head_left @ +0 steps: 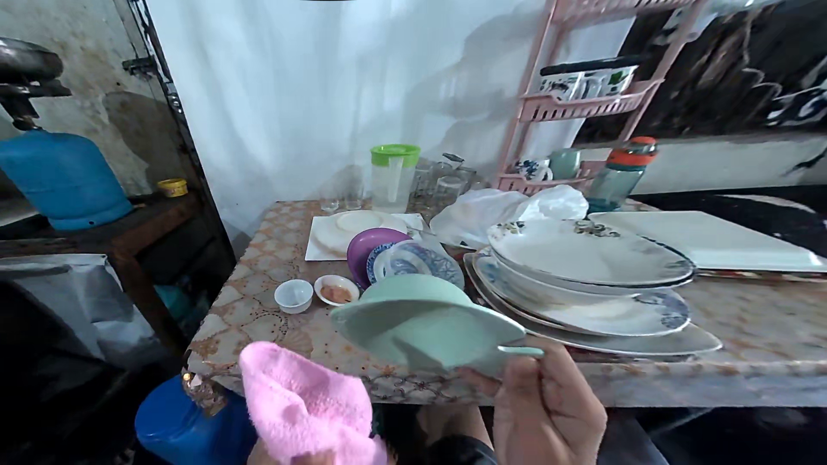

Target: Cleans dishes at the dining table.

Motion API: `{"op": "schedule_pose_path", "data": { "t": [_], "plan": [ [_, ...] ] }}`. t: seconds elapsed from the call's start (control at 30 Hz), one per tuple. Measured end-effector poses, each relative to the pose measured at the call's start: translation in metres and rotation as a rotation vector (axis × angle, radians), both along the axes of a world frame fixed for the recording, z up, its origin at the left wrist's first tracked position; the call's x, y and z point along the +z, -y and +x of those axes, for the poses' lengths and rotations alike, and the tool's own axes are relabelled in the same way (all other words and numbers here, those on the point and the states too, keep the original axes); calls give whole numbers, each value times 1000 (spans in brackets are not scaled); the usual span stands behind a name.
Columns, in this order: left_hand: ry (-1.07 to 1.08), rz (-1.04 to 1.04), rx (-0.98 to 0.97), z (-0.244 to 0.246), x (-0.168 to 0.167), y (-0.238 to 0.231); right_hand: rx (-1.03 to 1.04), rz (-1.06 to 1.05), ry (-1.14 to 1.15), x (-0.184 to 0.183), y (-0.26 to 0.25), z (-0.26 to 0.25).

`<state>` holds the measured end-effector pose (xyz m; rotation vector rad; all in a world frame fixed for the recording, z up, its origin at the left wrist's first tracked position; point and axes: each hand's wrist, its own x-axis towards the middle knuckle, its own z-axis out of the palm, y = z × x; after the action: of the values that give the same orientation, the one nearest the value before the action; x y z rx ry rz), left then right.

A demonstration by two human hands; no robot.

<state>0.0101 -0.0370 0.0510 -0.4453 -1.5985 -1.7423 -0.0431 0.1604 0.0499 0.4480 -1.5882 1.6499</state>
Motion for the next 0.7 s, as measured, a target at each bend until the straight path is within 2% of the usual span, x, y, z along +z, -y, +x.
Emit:
{"op": "schedule_pose_path", "data": {
  "t": [0.07,0.13,0.2,0.3,0.37,0.57,0.7],
  "plan": [
    [-4,49,9,-5,7,-13,14,-19,50,-3,10,11],
    [-23,-11,70,-12,6,-26,32,-40,83,-6,19,20],
    [-40,-200,107,-20,-2,-39,47,-59,83,-8,27,25],
    [-54,-578,20,-25,-11,-52,27,-14,-6,-15,26,24],
    [-56,-711,17,-26,-19,-51,-18,-53,2,-17,20,22],
    [-21,-900,199,-44,-22,-37,-4,-170,130,-19,20,24],
    [21,-947,165,-32,-18,-57,-55,-59,59,-28,23,17]
  ]
}}
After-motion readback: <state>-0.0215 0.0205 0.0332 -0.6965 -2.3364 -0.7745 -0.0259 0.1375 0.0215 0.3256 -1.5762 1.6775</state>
